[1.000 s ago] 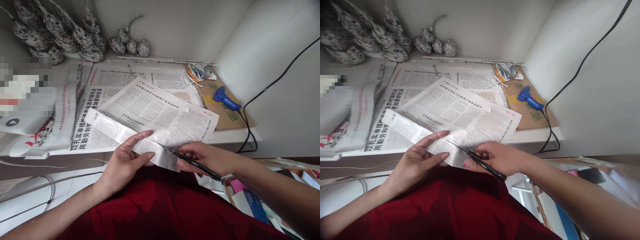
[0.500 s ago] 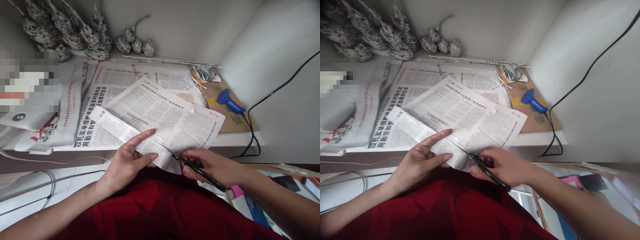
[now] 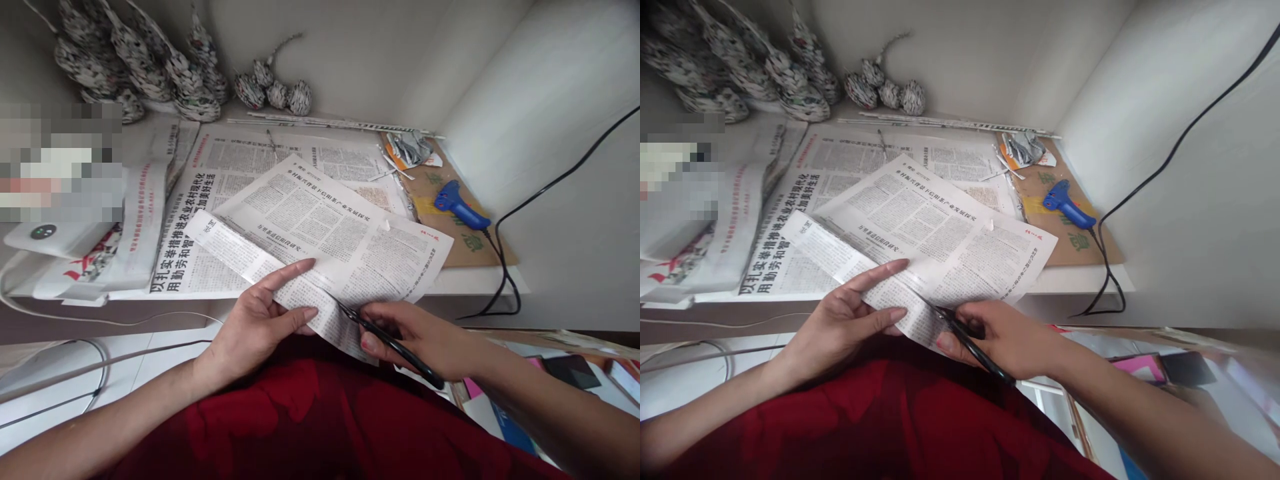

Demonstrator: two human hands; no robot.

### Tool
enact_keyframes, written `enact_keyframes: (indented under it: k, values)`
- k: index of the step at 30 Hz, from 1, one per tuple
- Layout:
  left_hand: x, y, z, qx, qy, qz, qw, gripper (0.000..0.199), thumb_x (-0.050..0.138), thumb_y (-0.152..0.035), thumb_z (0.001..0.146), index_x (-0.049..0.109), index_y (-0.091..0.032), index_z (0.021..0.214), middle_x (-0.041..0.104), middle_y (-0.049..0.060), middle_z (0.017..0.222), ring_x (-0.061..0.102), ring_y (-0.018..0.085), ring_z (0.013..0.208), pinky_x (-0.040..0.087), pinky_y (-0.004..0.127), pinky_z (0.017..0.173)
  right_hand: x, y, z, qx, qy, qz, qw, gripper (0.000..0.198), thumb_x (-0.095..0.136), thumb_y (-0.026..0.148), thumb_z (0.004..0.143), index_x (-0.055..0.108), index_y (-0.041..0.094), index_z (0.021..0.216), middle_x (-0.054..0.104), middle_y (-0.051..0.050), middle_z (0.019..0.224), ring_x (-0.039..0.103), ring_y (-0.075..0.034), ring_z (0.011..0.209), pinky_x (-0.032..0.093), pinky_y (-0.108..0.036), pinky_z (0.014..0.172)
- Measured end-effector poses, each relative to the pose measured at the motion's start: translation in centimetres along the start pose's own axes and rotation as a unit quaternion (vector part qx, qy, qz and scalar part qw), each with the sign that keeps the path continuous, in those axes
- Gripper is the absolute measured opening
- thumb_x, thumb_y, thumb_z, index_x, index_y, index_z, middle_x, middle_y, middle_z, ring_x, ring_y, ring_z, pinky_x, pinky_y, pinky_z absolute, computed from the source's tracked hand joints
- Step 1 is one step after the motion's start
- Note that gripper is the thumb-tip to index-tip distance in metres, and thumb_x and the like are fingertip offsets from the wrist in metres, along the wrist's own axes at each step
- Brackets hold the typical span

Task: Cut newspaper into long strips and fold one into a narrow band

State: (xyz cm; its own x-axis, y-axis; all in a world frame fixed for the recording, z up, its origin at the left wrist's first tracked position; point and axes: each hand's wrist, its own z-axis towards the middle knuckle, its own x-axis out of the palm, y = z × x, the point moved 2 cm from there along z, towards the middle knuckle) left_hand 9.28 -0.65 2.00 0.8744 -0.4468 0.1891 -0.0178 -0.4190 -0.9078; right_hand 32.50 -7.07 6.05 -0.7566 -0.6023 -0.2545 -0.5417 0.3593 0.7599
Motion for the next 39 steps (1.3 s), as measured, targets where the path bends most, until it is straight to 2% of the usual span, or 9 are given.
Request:
enact_keyframes:
  k: [6, 11, 17, 22, 26, 31, 36, 37, 39]
  values:
    - [0.0, 0.1, 0.0, -0.012, 0.023, -0.023, 0.999, 0.079, 0.086, -0.032, 0.077, 0.052, -0.028, 0.149, 0.067, -0.007, 0.063, 0.066, 0.011, 0.058, 0.062, 0.025, 0.071, 0.3, 0.2, 0.7, -0.03, -0.008, 0.031, 0.999, 0.047, 0.068, 0.062, 0.089, 0.05, 0.02, 0.078, 0.038, 0.005, 0.071, 0.036, -0.012, 0.065, 0.033, -0.025, 0.056]
    - [0.2, -0.7, -0.1, -0.008, 0.007, 0.0, 1.0, 0.081, 0.085, -0.028, 0.076, 0.051, -0.021, 0.15, 0.068, -0.006, 0.058, 0.066, 0.011, 0.054, 0.058, 0.019, 0.061, 0.5, 0.0, 0.7, -0.038, -0.051, 0.027, 0.998, 0.051, 0.067, 0.069, 0.084, 0.052, 0.021, 0.077, 0.043, 0.003, 0.07, 0.04, -0.013, 0.066, 0.038, -0.026, 0.058]
    - [0.3, -0.7, 0.0, -0.003, 0.019, -0.005, 1.0, 0.083, 0.085, -0.029, 0.077, 0.049, -0.021, 0.152, 0.07, -0.005, 0.059, 0.069, 0.012, 0.058, 0.056, 0.017, 0.06, 0.3, 0.0, 0.6, -0.004, -0.051, 0.017, 0.999, 0.05, 0.069, 0.068, 0.084, 0.054, 0.021, 0.076, 0.047, 0.003, 0.068, 0.039, -0.012, 0.063, 0.038, -0.027, 0.058]
    - [0.0, -0.2, 0.2, -0.006, 0.022, 0.001, 1.0, 0.082, 0.084, -0.031, 0.079, 0.048, -0.025, 0.152, 0.067, -0.007, 0.054, 0.07, 0.012, 0.058, 0.057, 0.018, 0.062, 0.0, -0.3, 0.6, 0.015, -0.029, 0.027, 0.999, 0.049, 0.071, 0.062, 0.085, 0.048, 0.021, 0.072, 0.043, 0.004, 0.067, 0.034, -0.012, 0.062, 0.033, -0.027, 0.055]
    - [-0.1, 0.0, 0.3, -0.005, 0.017, -0.007, 1.0, 0.082, 0.085, -0.032, 0.078, 0.05, -0.027, 0.151, 0.07, -0.005, 0.06, 0.071, 0.013, 0.058, 0.059, 0.02, 0.064, 0.1, -0.5, 0.5, 0.022, -0.02, 0.046, 0.998, 0.047, 0.07, 0.058, 0.088, 0.047, 0.021, 0.072, 0.042, 0.005, 0.067, 0.032, -0.011, 0.062, 0.029, -0.026, 0.054]
    - [0.2, -0.1, 0.3, -0.01, 0.019, -0.021, 1.0, 0.082, 0.087, -0.03, 0.076, 0.052, -0.027, 0.15, 0.069, -0.005, 0.061, 0.068, 0.012, 0.056, 0.061, 0.023, 0.066, -0.4, -0.1, 0.7, 0.056, -0.043, 0.033, 0.997, 0.053, 0.078, 0.061, 0.078, 0.047, 0.02, 0.067, 0.038, 0.007, 0.062, 0.031, -0.009, 0.058, 0.026, -0.024, 0.05]
    - [-0.3, -0.5, 0.4, 0.017, -0.039, -0.074, 0.996, 0.059, 0.089, -0.03, 0.073, 0.07, -0.029, 0.13, 0.077, 0.001, 0.107, 0.061, 0.005, 0.057, 0.06, 0.021, 0.066, -1.6, -0.3, -0.1, 0.062, -0.03, 0.011, 0.998, 0.053, 0.08, 0.06, 0.077, 0.046, 0.02, 0.065, 0.036, 0.008, 0.058, 0.03, -0.008, 0.056, 0.023, -0.023, 0.046]
    - [-0.5, -0.6, 0.4, 0.021, -0.054, -0.086, 0.995, 0.057, 0.089, -0.029, 0.073, 0.071, -0.028, 0.127, 0.076, 0.002, 0.105, 0.062, 0.006, 0.06, 0.059, 0.021, 0.066, -1.7, -0.5, -0.4, 0.063, -0.023, 0.015, 0.998, 0.053, 0.08, 0.059, 0.078, 0.045, 0.02, 0.066, 0.035, 0.008, 0.058, 0.029, -0.008, 0.055, 0.023, -0.023, 0.046]
    - [-0.8, -0.8, 0.3, 0.024, -0.077, -0.095, 0.992, 0.059, 0.09, -0.029, 0.072, 0.071, -0.027, 0.127, 0.074, 0.0, 0.083, 0.061, 0.007, 0.058, 0.056, 0.019, 0.061, -1.9, -0.9, -0.7, 0.06, -0.006, 0.025, 0.998, 0.051, 0.079, 0.058, 0.08, 0.045, 0.02, 0.068, 0.035, 0.008, 0.059, 0.03, -0.008, 0.054, 0.023, -0.022, 0.046]
